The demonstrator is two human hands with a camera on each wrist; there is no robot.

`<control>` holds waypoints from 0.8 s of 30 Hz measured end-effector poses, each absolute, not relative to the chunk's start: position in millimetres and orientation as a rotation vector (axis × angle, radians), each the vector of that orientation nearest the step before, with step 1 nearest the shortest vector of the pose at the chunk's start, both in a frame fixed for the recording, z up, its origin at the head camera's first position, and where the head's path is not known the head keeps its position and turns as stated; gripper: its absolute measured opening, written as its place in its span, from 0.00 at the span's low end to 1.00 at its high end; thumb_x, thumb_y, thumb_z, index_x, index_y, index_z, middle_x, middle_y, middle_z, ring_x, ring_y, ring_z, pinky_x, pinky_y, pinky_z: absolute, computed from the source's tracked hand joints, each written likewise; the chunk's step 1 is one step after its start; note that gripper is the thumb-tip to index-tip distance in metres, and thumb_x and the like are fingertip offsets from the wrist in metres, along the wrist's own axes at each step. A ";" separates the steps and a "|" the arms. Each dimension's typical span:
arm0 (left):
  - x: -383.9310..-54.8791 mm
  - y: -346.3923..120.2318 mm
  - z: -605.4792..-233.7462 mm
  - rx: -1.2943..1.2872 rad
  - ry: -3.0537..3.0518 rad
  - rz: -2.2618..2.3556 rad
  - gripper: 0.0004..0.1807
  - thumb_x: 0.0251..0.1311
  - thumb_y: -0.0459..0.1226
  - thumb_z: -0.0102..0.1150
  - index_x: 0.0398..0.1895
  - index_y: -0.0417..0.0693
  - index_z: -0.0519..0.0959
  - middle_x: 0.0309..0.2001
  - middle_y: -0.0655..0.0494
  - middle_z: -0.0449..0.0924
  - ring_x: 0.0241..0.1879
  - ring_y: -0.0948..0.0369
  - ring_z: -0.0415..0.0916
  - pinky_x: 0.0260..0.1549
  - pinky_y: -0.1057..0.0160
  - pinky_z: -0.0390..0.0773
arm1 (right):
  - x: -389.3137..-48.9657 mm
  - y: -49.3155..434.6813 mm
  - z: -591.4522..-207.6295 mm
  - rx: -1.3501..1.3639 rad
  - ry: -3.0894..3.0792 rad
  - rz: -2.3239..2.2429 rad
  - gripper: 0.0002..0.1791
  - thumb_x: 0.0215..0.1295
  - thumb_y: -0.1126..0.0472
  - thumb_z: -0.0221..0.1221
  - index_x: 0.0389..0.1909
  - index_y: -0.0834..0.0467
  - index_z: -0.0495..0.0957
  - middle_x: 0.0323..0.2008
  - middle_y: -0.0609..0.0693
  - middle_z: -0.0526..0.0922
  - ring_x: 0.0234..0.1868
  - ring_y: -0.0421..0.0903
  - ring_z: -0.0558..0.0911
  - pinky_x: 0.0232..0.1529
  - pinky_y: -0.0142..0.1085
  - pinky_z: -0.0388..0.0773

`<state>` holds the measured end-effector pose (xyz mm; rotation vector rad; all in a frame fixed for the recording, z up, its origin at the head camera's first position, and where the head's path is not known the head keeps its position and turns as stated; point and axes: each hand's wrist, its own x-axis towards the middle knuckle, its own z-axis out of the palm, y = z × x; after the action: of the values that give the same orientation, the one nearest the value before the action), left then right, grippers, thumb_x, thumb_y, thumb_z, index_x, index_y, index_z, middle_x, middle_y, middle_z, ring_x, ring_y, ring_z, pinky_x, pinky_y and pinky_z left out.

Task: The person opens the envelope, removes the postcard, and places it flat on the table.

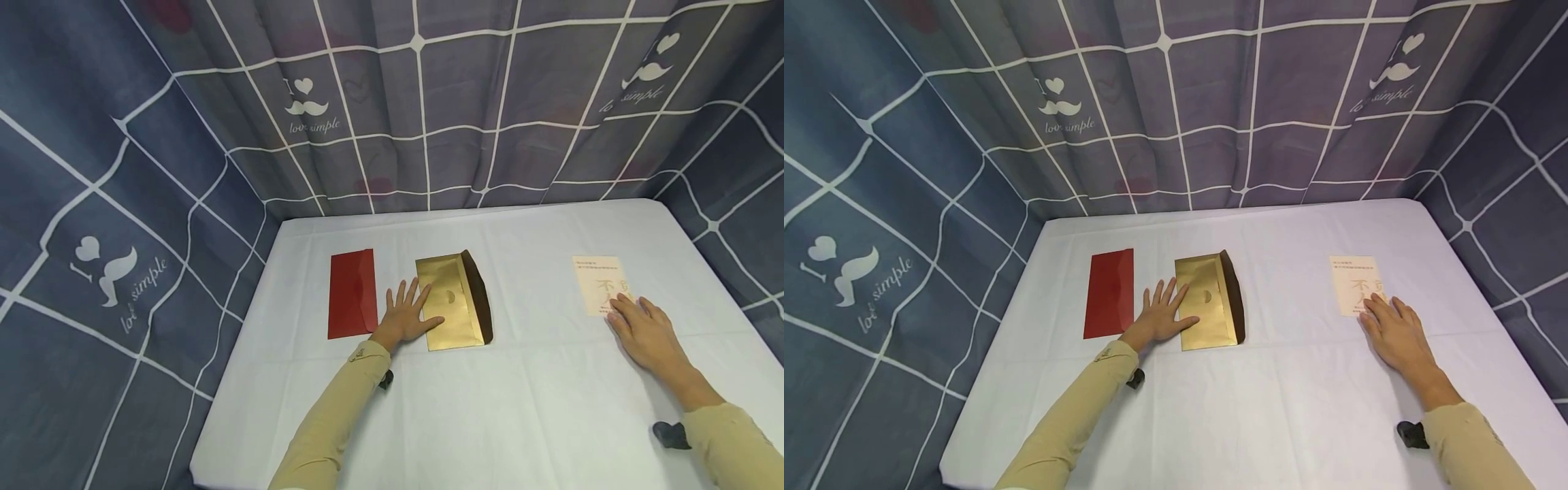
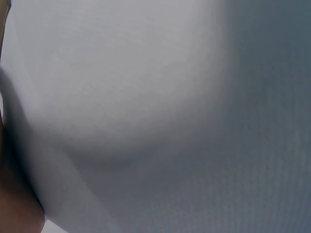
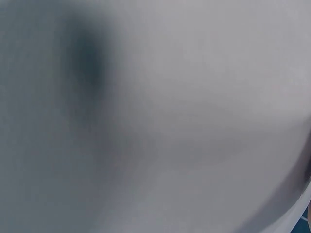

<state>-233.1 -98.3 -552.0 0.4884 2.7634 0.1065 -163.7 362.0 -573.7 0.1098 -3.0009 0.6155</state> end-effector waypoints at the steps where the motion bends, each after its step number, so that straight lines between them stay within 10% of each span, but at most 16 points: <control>1: -233.4 -98.0 -551.9 0.491 2.766 0.105 0.47 0.60 0.71 0.31 0.77 0.62 0.36 0.76 0.52 0.25 0.73 0.49 0.23 0.64 0.40 0.30 | -163.2 363.7 -573.3 0.090 -3.009 0.625 0.33 0.76 0.46 0.36 0.67 0.69 0.58 0.68 0.69 0.55 0.70 0.68 0.39 0.66 0.59 0.30; 24: -231.8 -94.2 -552.7 0.471 2.766 0.092 0.47 0.60 0.71 0.31 0.77 0.61 0.37 0.76 0.52 0.25 0.72 0.49 0.23 0.64 0.40 0.30 | -160.6 384.2 -577.9 0.042 -2.959 0.647 0.32 0.77 0.47 0.36 0.69 0.67 0.55 0.65 0.72 0.56 0.69 0.70 0.42 0.66 0.58 0.30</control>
<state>-231.8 -94.2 -552.7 0.4711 2.7660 0.0915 -160.6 384.2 -577.9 0.0419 -2.9591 0.6471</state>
